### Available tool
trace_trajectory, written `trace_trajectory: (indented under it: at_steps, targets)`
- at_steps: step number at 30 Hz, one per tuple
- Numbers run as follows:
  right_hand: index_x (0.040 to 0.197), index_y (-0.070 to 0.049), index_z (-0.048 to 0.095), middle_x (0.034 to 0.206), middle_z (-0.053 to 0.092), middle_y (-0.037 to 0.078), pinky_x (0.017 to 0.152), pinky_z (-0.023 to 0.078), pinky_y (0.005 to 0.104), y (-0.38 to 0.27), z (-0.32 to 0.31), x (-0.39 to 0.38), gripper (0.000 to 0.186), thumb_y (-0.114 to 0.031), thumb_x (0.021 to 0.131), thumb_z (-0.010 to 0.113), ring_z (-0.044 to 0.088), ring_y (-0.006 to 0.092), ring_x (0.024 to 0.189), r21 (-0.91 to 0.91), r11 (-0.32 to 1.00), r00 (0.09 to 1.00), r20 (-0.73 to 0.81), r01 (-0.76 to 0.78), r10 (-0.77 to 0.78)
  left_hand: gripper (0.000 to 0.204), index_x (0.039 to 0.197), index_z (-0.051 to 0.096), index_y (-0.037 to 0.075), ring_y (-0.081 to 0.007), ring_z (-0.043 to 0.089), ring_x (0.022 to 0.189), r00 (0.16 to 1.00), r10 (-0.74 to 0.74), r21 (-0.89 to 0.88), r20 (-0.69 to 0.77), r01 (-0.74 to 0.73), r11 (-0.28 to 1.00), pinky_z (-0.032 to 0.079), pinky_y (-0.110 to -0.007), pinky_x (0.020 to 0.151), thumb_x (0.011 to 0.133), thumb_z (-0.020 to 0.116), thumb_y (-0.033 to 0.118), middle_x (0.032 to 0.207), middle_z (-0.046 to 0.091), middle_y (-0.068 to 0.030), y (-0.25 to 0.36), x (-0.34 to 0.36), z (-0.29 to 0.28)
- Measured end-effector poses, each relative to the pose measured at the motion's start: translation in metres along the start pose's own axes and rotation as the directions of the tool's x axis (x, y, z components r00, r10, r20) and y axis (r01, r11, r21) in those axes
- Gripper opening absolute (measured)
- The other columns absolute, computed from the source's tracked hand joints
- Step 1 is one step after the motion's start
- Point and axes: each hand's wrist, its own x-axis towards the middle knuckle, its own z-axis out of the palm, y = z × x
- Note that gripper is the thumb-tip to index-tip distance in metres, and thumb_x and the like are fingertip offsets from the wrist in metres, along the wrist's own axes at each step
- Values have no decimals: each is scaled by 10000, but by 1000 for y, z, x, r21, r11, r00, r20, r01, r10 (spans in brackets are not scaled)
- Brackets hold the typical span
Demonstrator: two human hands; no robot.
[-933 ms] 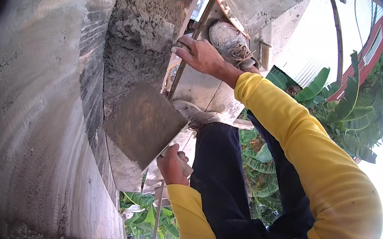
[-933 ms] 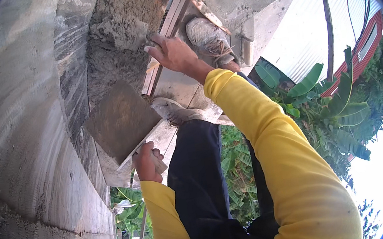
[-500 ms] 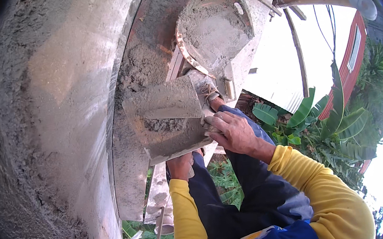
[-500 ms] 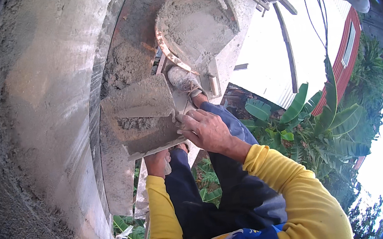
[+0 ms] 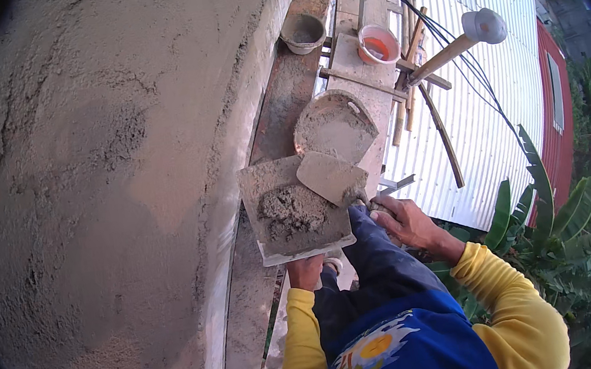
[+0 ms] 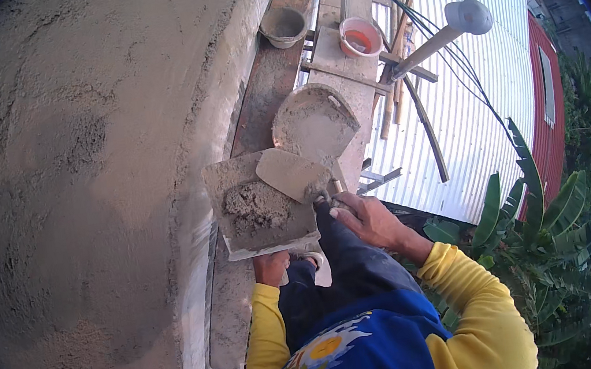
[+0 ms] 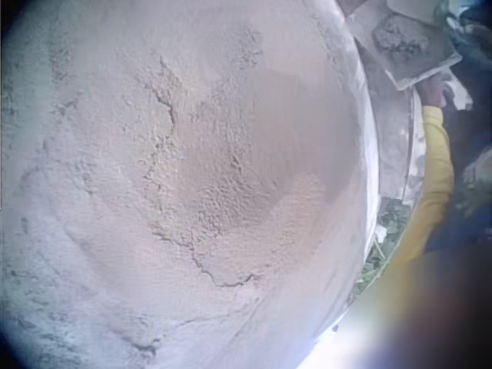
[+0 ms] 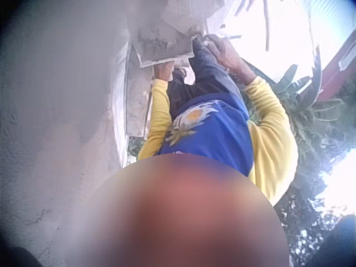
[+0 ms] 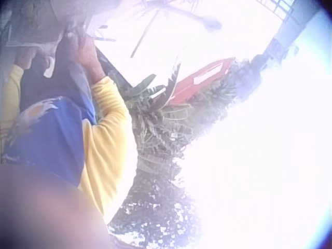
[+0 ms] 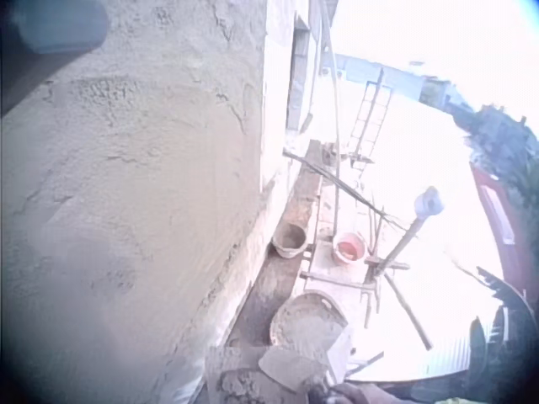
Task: The person scoops wet cement from a basin using a trowel and applies it to a vertical wall, smoothing the surface with a flat trowel. The person repeatedly transfers cement and spreads it across the wall area.
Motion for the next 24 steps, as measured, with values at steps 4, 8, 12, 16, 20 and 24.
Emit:
trace_trajectory:
  at_steps: [4, 8, 12, 16, 20, 24]
  targets:
    - [1244, 18, 607, 977, 683, 311, 837, 507, 516, -27, -58, -32, 427, -370, 1077, 545, 678, 480, 950, -32, 997, 998, 10, -68, 69, 239, 1060, 733, 42, -367, 663, 989, 996, -1, 152, 93, -13, 988, 479, -454, 948, 839, 694, 125, 1045, 729, -134, 61, -10, -30]
    - [1212, 25, 612, 942, 688, 300, 821, 511, 527, -6, -57, -51, 451, -398, 1072, 538, 676, 494, 901, -72, 988, 988, 83, 134, -128, 284, 1065, 735, 13, -372, 695, 1081, 983, 164, 161, 78, -175, 971, 492, -444, 1015, 807, 705, 126, 1130, 762, -165, 145, -10, -38]
    - [1125, 2, 618, 843, 683, 163, 702, 523, 435, -83, -67, -53, 475, -460, 1087, 515, 664, 308, 714, 268, 963, 985, 160, 16, -60, 169, 803, 705, -12, -250, 678, 649, 943, -235, 265, 236, 171, 949, 528, -381, 650, 813, 708, 156, 752, 730, -101, 159, 0, -60]
    - [1039, -18, 598, 764, 596, 64, 557, 475, 324, -130, -67, -13, 404, -409, 1099, 513, 574, 152, 568, 533, 846, 956, 229, 34, -183, 202, 851, 714, -29, -190, 614, 564, 953, -303, 128, 22, 297, 946, 477, -355, 513, 868, 764, 166, 683, 666, -104, 138, -10, -81]
    - [1136, -8, 572, 815, 600, 65, 523, 467, 312, -188, -95, 20, 333, -333, 1094, 519, 561, 159, 558, 825, 548, 967, 9, 136, -254, 259, 861, 718, -48, -180, 633, 602, 890, -453, 115, 55, 445, 888, 504, -351, 560, 882, 740, 209, 696, 676, -103, 164, 5, -78]
    - [1286, -2, 540, 861, 597, 71, 566, 476, 303, -290, -152, 57, 349, -283, 1079, 532, 581, 151, 646, 827, 216, 837, -438, 518, -328, 402, 925, 744, -73, -248, 703, 702, 887, -462, 209, 22, 447, 870, 548, -379, 687, 858, 723, 323, 807, 741, -167, 198, -1, -82]
